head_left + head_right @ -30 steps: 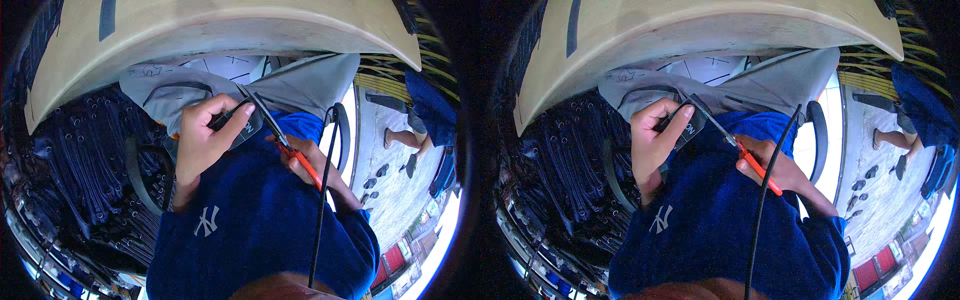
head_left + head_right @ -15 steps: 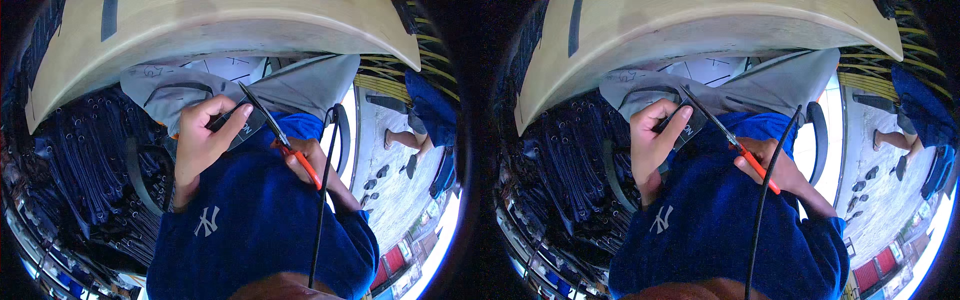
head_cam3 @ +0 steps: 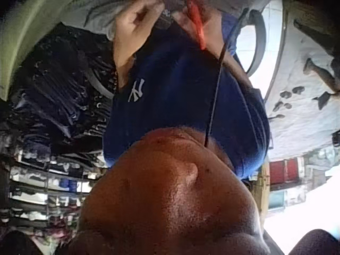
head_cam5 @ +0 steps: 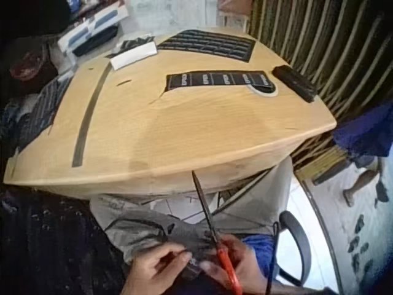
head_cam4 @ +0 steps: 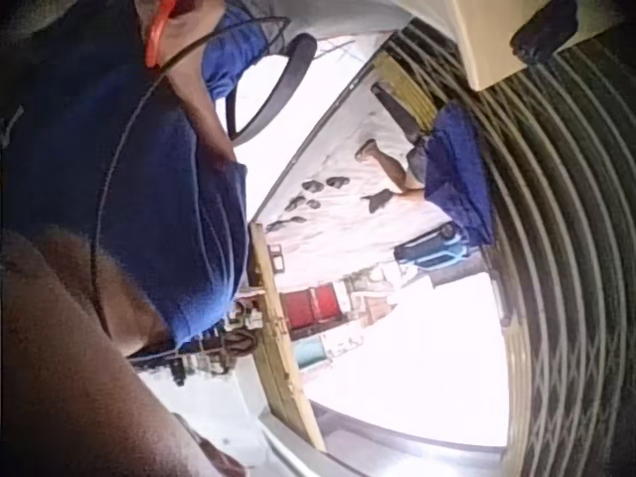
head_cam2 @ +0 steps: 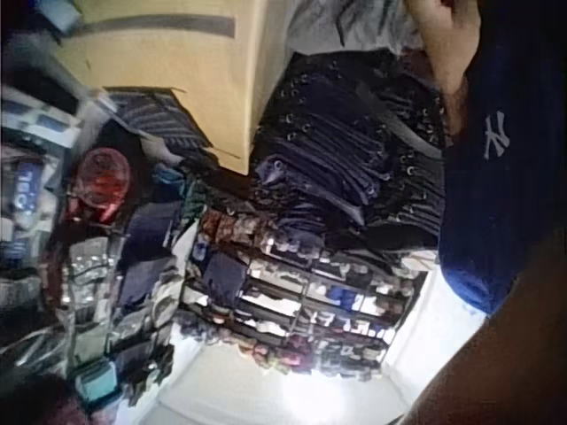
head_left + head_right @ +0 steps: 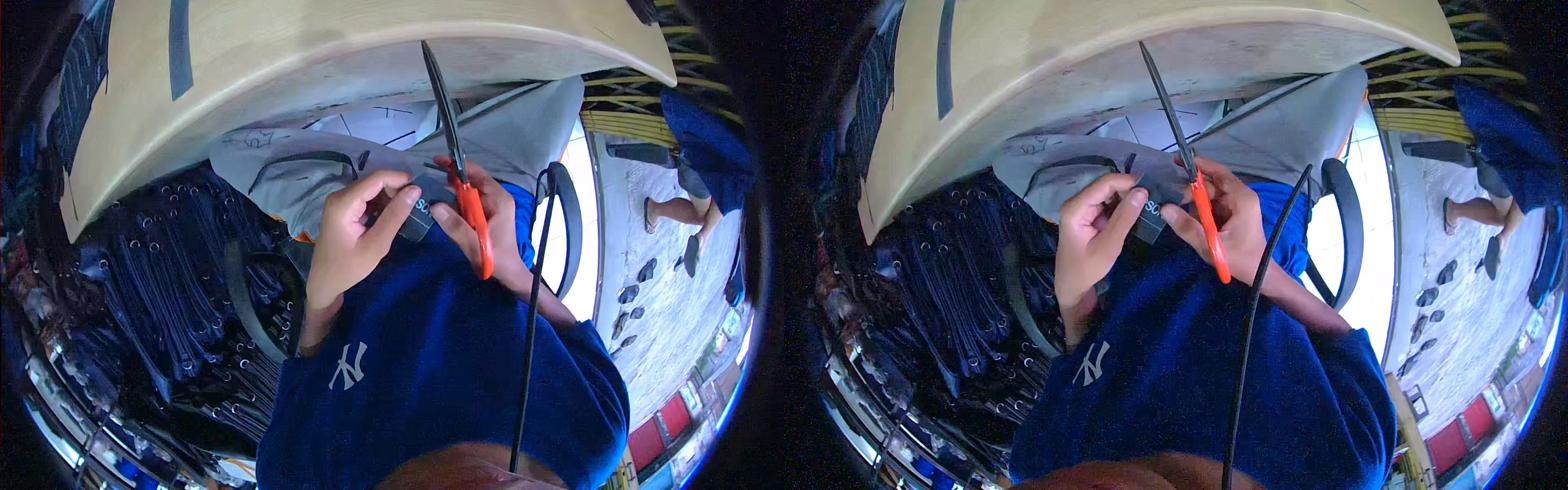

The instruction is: Cutting individual brand tags from a printed sheet using scissors.

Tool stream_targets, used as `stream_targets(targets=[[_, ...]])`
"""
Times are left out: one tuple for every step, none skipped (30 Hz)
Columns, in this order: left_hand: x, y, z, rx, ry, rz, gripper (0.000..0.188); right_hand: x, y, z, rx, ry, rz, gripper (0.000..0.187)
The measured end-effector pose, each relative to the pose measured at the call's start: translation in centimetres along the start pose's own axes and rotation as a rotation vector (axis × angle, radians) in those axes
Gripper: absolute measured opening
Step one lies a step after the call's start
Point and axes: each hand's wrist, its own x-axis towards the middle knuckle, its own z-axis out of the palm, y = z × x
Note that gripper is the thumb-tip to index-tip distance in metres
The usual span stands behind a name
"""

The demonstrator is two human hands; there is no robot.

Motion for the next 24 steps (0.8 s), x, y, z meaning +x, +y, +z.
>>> stream_targets(targets=[[0.1,-0.4,0.1,-0.030,-0.025,0.050,0.014,0.1,-0.6,0.3,0.091,-0.003,0.112,0.053],[0.1,-0.4,-0.1,-0.020,-0.039,0.051,0.014,0.1,-0.6,0.2,0.100,0.011,0.109,0.053],[0.0,-0.4,-0.2,-0.007,-0.039,0.054,0.019,0.3,-0.6,0.0,0.071,-0.028,0.126,0.052],[-0.2,-0.3,-0.3,0.007,-0.039,0.055,0.025,0.4,-0.5,-0.3,0.043,-0.068,0.145,0.050],[-0.4,0.7,-0.4,-0.017,-0.066,0.038,0.033,0.3,-0.5,-0.3,0.043,-0.052,0.144,0.049],[-0.6,0.6,-0.3,-0.009,-0.079,0.037,0.033,0.3,-0.4,-0.3,0.053,-0.040,0.142,0.049],[-0.8,0.2,-0.1,-0.123,-0.048,0.062,0.034,0.3,-0.2,-0.3,0.062,-0.028,0.116,0.048],[-1.0,-0.2,0.0,-0.239,-0.018,0.087,0.035,0.3,-0.1,-0.3,0.070,-0.016,0.090,0.048],[-1.1,-0.9,-0.6,-0.211,-0.070,0.102,0.032,0.3,-0.3,-0.3,0.076,-0.010,0.088,0.048],[-1.3,-1.3,-0.9,-0.205,-0.076,0.100,0.032,0.3,-0.5,-0.4,0.057,-0.012,0.115,0.049],[-1.5,-1.5,-1.2,-0.145,-0.115,0.086,0.031,0.3,-0.7,-0.4,0.039,-0.015,0.142,0.049],[-1.6,-1.8,-1.3,-0.085,-0.153,0.072,0.030,0.3,-0.6,-0.3,0.045,-0.009,0.141,0.049],[-1.5,-2.2,-1.2,-0.093,-0.155,0.109,0.033,0.2,-0.5,-0.2,0.089,0.002,0.120,0.048],[-1.4,-2.2,-1.2,-0.087,-0.159,0.108,0.033,0.2,-0.4,-0.1,0.132,0.013,0.098,0.047],[-1.4,-2.1,-1.2,-0.081,-0.169,0.099,0.036,0.2,-0.4,-0.1,0.137,0.016,0.097,0.047],[-1.3,-2.1,-1.1,-0.076,-0.180,0.091,0.040,0.2,-0.3,-0.1,0.116,0.027,0.099,0.047],[-1.4,-2.5,-1.3,-0.055,-0.187,0.060,0.045,0.2,-0.3,-0.2,0.094,0.037,0.101,0.048],[-1.3,-2.7,-1.3,-0.052,-0.190,0.060,0.045,0.3,-0.4,-0.3,0.097,0.040,0.099,0.048],[-1.3,-2.9,-1.1,-0.089,-0.168,0.032,0.047,0.4,-0.5,-0.5,0.072,0.013,0.102,0.049],[-1.3,-3.1,-1.1,-0.127,-0.145,0.004,0.049,0.4,-0.5,-0.8,0.046,-0.014,0.106,0.051],[-1.3,-3.3,-1.2,-0.123,-0.146,0.003,0.049,0.2,-0.2,-0.9,0.050,-0.013,0.105,0.051],[-1.2,-3.4,-1.2,-0.118,-0.145,0.011,0.050,0.0,0.2,-1.1,0.072,-0.034,0.068,0.051],[-1.2,-3.4,-1.3,-0.113,-0.144,0.019,0.050,-0.2,0.4,-1.5,0.093,-0.055,0.032,0.053],[-1.1,-3.3,-1.4,-0.112,-0.146,0.019,0.050,-0.4,0.3,-2.1,0.094,-0.053,0.031,0.053]])
